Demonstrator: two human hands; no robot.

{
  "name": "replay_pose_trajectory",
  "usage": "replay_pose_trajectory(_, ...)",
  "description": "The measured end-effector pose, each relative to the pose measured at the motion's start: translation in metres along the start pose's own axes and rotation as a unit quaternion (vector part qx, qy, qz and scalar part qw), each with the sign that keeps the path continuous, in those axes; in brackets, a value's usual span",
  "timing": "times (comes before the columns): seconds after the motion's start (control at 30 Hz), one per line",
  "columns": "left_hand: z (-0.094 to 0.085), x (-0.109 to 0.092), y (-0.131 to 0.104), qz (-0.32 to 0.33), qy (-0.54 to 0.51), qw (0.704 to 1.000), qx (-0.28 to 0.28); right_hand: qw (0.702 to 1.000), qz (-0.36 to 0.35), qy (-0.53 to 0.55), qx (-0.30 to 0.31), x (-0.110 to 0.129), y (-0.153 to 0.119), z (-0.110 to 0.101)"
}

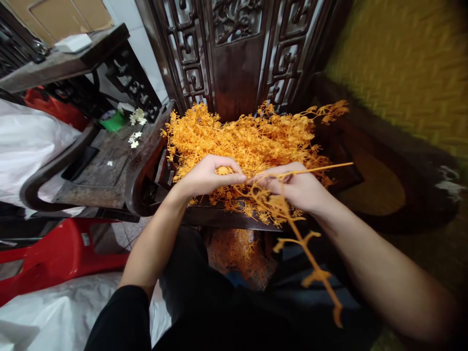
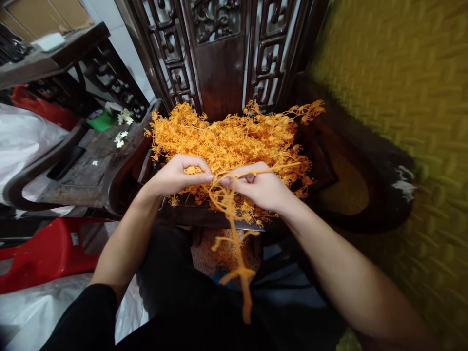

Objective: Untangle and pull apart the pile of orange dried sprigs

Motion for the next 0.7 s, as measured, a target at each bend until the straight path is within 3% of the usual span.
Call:
replay_pose_trajectory(0.1,-0.009,0.003,-0.001,-0.001,-0.022,0.995,-0.101,0.998,0.015,-0.043,0.052,-0.002,-0.003,0.022)
replay_pose_trajectory(0.17,-0.006,0.002,-0.001,-0.007,-0.034,0.990,-0.136,0.998,0.001,-0.060,0.024,0.000,-0.005,0.029)
replay_pose_trajectory(0.27,0.005,-0.001,0.000,-0.030,-0.052,0.987,-0.152,0.995,-0.039,-0.072,-0.060,0.004,-0.009,0.029)
replay_pose_trajectory(0.33,0.011,-0.002,0.000,-0.045,-0.064,0.985,-0.153,0.991,-0.064,-0.080,-0.082,0.007,-0.012,0.029)
replay_pose_trajectory(0.5,0.013,0.000,-0.002,-0.055,-0.081,0.984,-0.149,0.990,-0.080,-0.099,-0.068,0.010,-0.017,0.032)
replay_pose_trajectory(0.7,-0.002,0.004,-0.011,-0.065,-0.075,0.966,-0.237,0.997,-0.031,-0.059,-0.028,0.013,-0.011,0.033)
Point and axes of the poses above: each hand's wrist, its own y-axis towards the middle knuckle, its own z-axis out of the palm, x = y × z, the point moved 9 cm from there along y, towards the middle knuckle, and after that the axes turned 8 degrees about y, right-handed, at the moved point
